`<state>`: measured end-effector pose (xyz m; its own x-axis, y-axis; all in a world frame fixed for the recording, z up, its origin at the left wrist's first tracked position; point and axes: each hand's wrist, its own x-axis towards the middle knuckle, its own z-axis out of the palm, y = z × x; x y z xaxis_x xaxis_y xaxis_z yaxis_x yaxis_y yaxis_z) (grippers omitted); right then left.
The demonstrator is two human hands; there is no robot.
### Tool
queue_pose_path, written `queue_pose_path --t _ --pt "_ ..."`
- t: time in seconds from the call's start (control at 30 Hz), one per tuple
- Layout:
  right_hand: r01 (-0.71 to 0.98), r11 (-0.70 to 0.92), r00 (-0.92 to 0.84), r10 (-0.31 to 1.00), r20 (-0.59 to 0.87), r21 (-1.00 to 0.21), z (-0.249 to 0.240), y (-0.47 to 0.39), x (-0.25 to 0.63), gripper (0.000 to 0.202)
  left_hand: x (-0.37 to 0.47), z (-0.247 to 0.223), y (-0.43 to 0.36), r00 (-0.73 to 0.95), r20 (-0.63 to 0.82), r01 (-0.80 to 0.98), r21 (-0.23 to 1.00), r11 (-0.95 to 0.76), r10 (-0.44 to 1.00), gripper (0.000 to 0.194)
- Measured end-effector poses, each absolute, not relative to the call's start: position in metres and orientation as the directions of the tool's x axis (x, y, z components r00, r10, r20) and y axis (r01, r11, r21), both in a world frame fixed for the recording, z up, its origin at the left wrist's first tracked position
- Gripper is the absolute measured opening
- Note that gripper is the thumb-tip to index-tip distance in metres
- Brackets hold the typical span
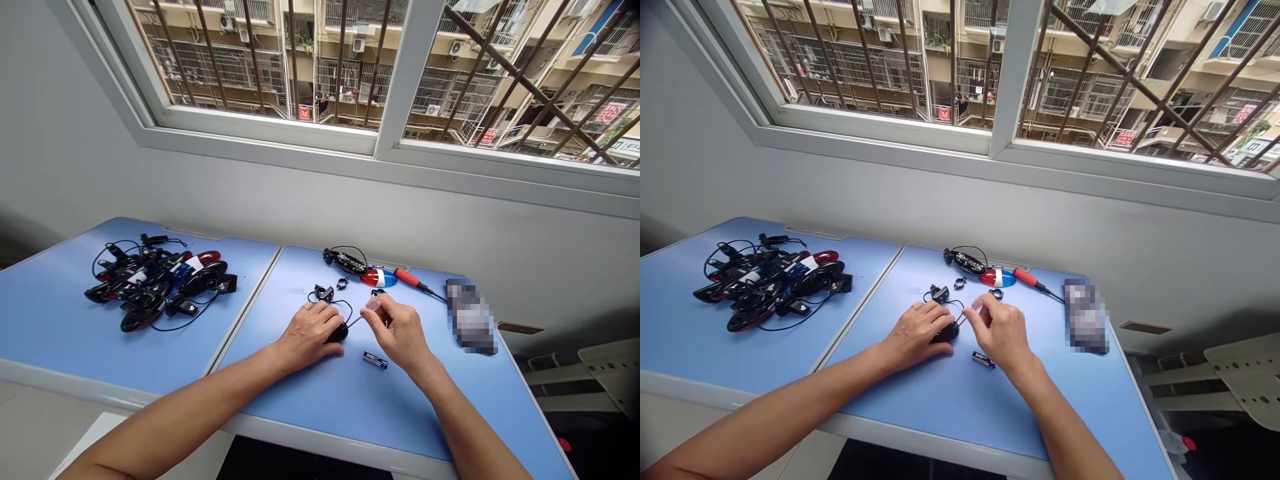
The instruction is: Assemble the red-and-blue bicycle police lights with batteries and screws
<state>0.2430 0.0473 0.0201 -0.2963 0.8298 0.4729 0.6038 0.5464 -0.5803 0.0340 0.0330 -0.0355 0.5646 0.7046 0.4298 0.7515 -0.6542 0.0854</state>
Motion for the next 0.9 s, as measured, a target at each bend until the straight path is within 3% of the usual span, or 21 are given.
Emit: queue_pose_path --t 0.2,0.33,0.4,0.5,0.63,0.73,0.9 --pt "0.436 0.465 -0.397 0.868 0.298 -0.771 0.026 0.047 0.242 0.017 0.033 -0.035 0.032 0.558 0.402 0.752 0.126 -0.647 0.726 0.049" --pt "0.502 0.485 -0.276 0.874 0.399 -0.716 0.02 0.048 0.241 0.038 0.032 -0.035 0.033 0.554 0.399 0.756 0.126 -0.643 0.73 0.049" --pt "0.523 0.513 -0.27 0.857 0.439 -0.681 0.019 0.048 0.241 0.038 0.032 -0.035 0.033 0.554 0.396 0.754 0.134 -0.643 0.732 0.049" --pt "0.467 0.547 -0.399 0.832 0.386 -0.695 0.027 0.046 0.243 0.023 0.032 -0.036 0.034 0.543 0.393 0.754 0.16 -0.637 0.742 0.048" --pt "0.402 0.5 -0.559 0.798 0.227 -0.767 0.039 0.046 0.249 0.02 0.032 -0.038 0.034 0.527 0.389 0.756 0.192 -0.626 0.756 0.048" --pt "0.45 0.422 -0.495 0.852 0.174 -0.788 0.034 0.048 0.248 0.023 0.031 -0.038 0.034 0.531 0.392 0.753 0.19 -0.63 0.751 0.047" --pt "0.485 0.433 -0.333 0.895 0.297 -0.76 0.024 0.048 0.241 0.03 0.032 -0.037 0.034 0.528 0.39 0.757 0.185 -0.626 0.754 0.044"
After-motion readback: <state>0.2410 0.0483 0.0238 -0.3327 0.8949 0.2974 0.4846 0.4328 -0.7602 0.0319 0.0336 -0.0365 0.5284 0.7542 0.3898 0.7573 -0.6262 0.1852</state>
